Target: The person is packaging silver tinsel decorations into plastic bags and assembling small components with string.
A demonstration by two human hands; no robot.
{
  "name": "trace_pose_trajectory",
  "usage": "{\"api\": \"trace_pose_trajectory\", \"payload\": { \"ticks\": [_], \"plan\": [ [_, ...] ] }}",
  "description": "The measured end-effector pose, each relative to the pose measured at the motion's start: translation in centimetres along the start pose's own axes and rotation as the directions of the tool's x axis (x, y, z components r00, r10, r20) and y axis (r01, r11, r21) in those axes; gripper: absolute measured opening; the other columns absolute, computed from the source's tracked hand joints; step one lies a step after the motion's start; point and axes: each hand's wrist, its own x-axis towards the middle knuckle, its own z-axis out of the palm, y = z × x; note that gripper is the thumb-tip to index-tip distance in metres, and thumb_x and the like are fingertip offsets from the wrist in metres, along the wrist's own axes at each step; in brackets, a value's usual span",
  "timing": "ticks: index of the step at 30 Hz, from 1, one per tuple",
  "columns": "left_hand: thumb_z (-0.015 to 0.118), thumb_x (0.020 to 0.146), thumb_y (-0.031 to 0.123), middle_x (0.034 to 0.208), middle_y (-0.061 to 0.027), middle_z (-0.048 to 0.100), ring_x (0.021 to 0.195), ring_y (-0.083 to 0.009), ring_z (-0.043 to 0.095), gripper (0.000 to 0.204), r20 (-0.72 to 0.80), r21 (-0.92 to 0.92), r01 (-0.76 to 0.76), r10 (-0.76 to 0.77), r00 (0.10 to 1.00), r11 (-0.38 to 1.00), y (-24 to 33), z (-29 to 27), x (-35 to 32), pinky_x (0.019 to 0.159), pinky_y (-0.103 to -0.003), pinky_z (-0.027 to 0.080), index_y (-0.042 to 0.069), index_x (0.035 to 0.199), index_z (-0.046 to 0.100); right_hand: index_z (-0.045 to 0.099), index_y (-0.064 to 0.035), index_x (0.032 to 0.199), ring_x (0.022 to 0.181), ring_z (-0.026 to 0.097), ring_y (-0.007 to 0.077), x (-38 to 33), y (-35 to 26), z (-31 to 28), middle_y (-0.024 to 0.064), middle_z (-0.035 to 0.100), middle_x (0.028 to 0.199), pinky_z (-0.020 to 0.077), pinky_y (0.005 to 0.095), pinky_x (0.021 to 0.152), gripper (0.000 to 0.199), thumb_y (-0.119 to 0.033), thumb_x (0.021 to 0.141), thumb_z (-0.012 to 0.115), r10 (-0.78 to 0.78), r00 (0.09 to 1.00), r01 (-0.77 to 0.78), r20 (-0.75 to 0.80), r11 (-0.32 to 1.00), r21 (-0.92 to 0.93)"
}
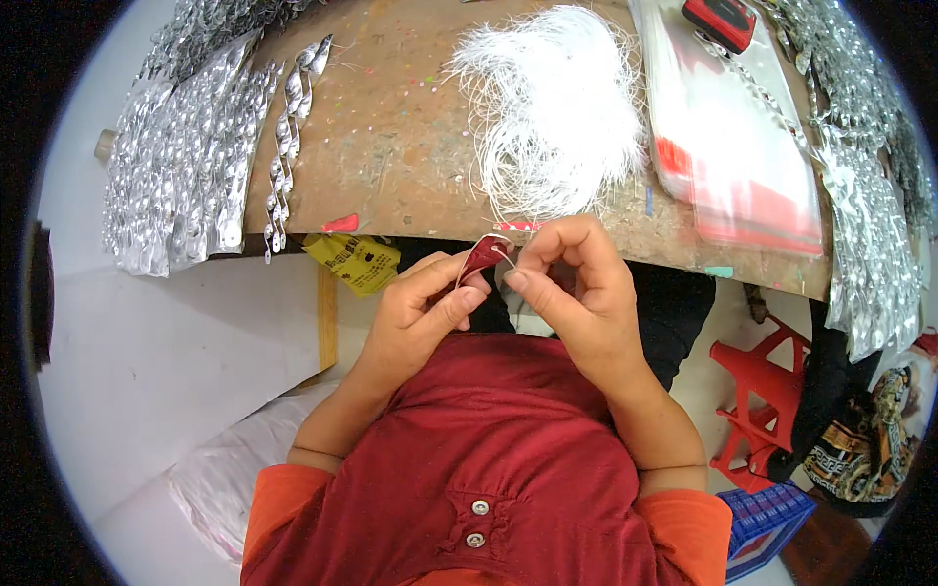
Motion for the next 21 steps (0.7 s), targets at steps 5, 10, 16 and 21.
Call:
{"api": "trace_pose_trajectory", "payload": {
  "ticks": [5,10,16,21],
  "plan": [
    [0.060,0.084,0.007,0.078,-0.0061,0.055,0.069,-0.0121,0.053,0.036,-0.070,0.032,-0.019,0.021,0.997,0.999,0.06,0.26,0.02,0.062,-0.024,0.043,0.004,0.120,0.057,0.045,-0.0064,0.098,0.074,0.047,0.0045,0.09,0.05,-0.05,-0.0008,0.053,0.082,0.0380,0.0186,0.064,0.025,0.000,0.081,0.062,0.041,0.999,-0.043,0.020,0.995,0.089],
    [0.062,0.082,0.004,0.080,-0.0072,0.057,0.071,-0.0139,0.054,0.039,-0.091,0.145,-0.128,0.142,0.986,0.981,0.06,0.27,0.15,0.065,-0.025,0.044,0.006,0.120,0.057,0.045,-0.0064,0.097,0.072,0.047,0.0049,0.14,-0.34,0.28,-0.0001,0.052,0.081,0.0379,0.0184,0.063,0.026,0.002,0.079,0.062,0.074,0.997,-0.072,-0.011,0.992,0.102],
    [0.065,0.080,0.004,0.085,-0.0080,0.059,0.073,-0.0141,0.056,0.041,-0.101,0.183,-0.176,0.197,0.975,0.967,-0.04,0.22,0.11,0.066,-0.025,0.045,0.007,0.120,0.058,0.045,-0.0063,0.096,0.071,0.046,0.0055,0.23,-0.41,0.61,0.0006,0.052,0.080,0.0382,0.0183,0.063,0.026,0.003,0.078,0.062,0.086,0.996,-0.082,-0.030,0.988,0.134],
    [0.066,0.079,0.005,0.089,-0.0089,0.060,0.074,-0.0154,0.058,0.041,-0.103,0.228,-0.198,0.226,0.969,0.953,-0.05,0.26,0.13,0.066,-0.025,0.047,0.008,0.119,0.058,0.045,-0.0064,0.101,0.073,0.047,0.0041,0.22,-0.10,0.31,-0.0014,0.053,0.081,0.0382,0.0184,0.063,0.027,0.000,0.081,0.062,0.074,0.997,-0.074,0.004,0.985,0.157]
  ]
}}
